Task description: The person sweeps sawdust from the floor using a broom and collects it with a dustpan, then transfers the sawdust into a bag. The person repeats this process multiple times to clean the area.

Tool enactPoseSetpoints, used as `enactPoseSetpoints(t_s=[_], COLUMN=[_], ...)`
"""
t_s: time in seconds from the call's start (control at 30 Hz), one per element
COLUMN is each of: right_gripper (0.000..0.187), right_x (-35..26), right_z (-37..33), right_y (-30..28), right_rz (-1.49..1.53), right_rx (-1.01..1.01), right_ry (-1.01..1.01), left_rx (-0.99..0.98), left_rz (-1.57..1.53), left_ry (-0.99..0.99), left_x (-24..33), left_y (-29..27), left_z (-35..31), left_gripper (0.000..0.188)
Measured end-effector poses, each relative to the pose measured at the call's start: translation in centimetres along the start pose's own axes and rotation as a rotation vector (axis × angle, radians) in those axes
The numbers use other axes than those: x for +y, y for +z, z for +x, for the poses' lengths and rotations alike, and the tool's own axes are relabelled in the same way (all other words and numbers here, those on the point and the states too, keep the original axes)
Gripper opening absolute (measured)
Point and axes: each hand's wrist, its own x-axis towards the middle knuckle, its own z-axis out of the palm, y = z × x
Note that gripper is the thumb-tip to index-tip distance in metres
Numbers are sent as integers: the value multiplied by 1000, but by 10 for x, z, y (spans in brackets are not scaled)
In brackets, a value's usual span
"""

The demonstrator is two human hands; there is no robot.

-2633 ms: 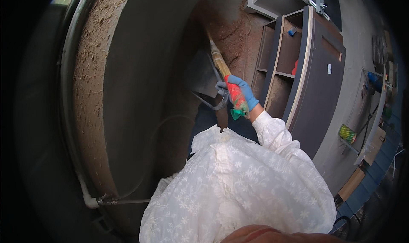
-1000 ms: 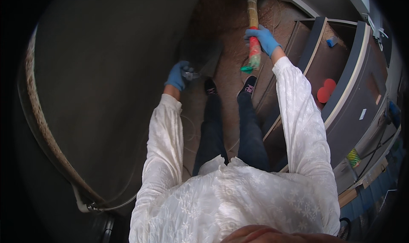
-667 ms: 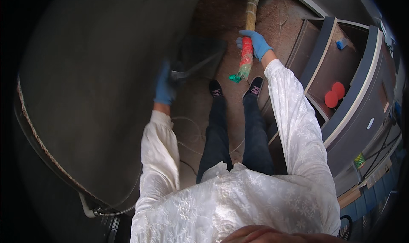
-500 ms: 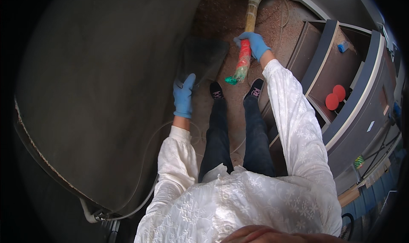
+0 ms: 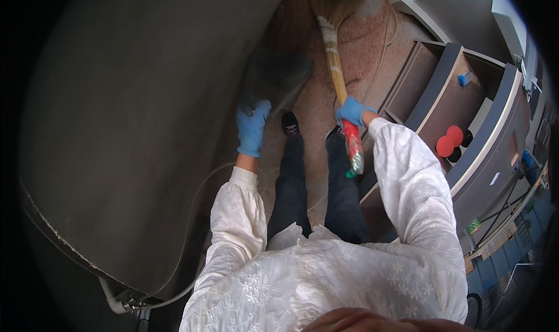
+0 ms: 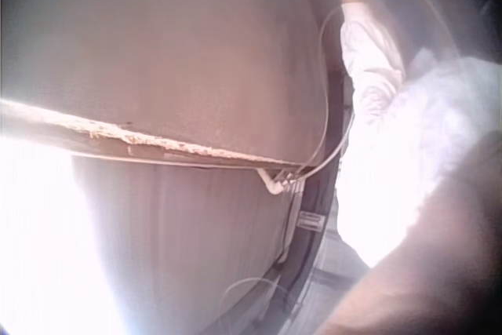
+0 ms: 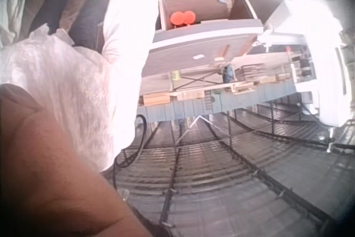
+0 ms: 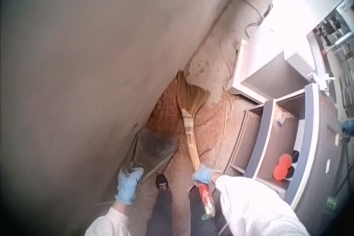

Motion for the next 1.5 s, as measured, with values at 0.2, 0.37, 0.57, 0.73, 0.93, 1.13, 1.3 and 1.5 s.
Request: enactPoseSetpoints(t_s=[0.2, 0.37, 0.57, 0.73, 0.93, 1.13, 1.3, 1.5], right_gripper=[43, 34, 35, 38, 46, 62, 70, 67], right_x=[-7, -10, -22, -35, -16, -14, -2, 51], right_z=[-83, -123, -158, -174, -198, -217, -233, -288], right_y=[-2, -2, -28, -49, -62, -54, -65, -112], right_rz=[83, -135, -190, -449, -718, -870, -845, -729], right_rx=[-430, -504, -620, -624, -443, -331, -145, 234], right_ry=[95, 84, 165, 132, -46, -97, -123, 14], left_rx=[-85, -244, -204, -214, -175, -206, -167, -119], left_rz=[63, 147, 120, 138, 64, 175, 100, 104], left_ry=[-19, -90, -83, -55, -39, -4, -40, -68], left_x=[4, 1, -1, 0, -11, -13, -17, -19], left_y=[-28, -55, -64, -72, -75, -75, -79, -76], left_z=[7, 18, 10, 7, 7, 6, -7, -3], left_gripper=[60, 59, 52, 49, 34, 34, 33, 28])
